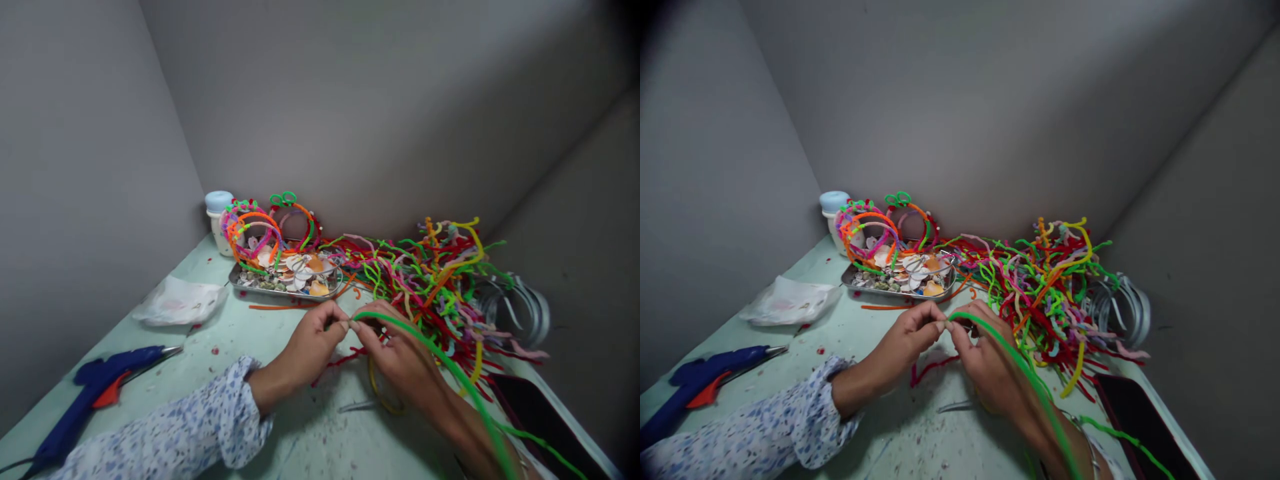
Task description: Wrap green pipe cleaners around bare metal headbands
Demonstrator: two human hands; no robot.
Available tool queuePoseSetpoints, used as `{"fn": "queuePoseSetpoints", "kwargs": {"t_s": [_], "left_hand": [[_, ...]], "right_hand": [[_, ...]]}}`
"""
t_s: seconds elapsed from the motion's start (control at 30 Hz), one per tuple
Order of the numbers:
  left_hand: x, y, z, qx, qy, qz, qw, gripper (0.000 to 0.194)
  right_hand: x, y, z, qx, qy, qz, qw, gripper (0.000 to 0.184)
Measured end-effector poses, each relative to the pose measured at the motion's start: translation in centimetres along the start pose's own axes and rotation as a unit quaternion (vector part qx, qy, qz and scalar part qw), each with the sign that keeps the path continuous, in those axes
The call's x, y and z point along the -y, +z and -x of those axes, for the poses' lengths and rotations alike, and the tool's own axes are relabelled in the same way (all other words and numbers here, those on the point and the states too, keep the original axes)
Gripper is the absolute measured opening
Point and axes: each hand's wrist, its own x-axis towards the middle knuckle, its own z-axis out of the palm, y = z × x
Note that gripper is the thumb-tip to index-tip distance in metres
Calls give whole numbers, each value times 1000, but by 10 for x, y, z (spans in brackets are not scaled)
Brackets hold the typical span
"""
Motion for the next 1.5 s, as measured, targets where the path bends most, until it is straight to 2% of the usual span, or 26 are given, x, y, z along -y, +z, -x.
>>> {"fn": "queuePoseSetpoints", "kwargs": {"t_s": [0.17,0.23,0.33,0.47,0.57,0.7,1.0,1.5], "left_hand": [[1,0,2,3,25,-39,999,12],[2,0,3,5,31,-39,999,12],[1,1,3,19,4,-7,1000,12],[-1,2,1,39,-43,68,996,15],[-1,1,-2,33,-67,97,993,18],[1,-3,-5,30,-79,72,994,19],[-5,-8,-2,78,-74,16,994,26],[-7,-6,-2,65,-80,30,994,20]], "right_hand": [[3,-3,-2,27,122,-41,991,16],[3,-5,-3,39,146,-67,986,18],[3,-8,-6,52,165,-82,982,19],[5,-11,-7,53,167,-73,982,20],[5,-11,-6,60,157,-75,983,22],[4,-10,-5,49,155,-77,984,22],[7,-10,-4,42,112,-69,990,20],[9,-9,-3,46,132,-83,987,20]]}}
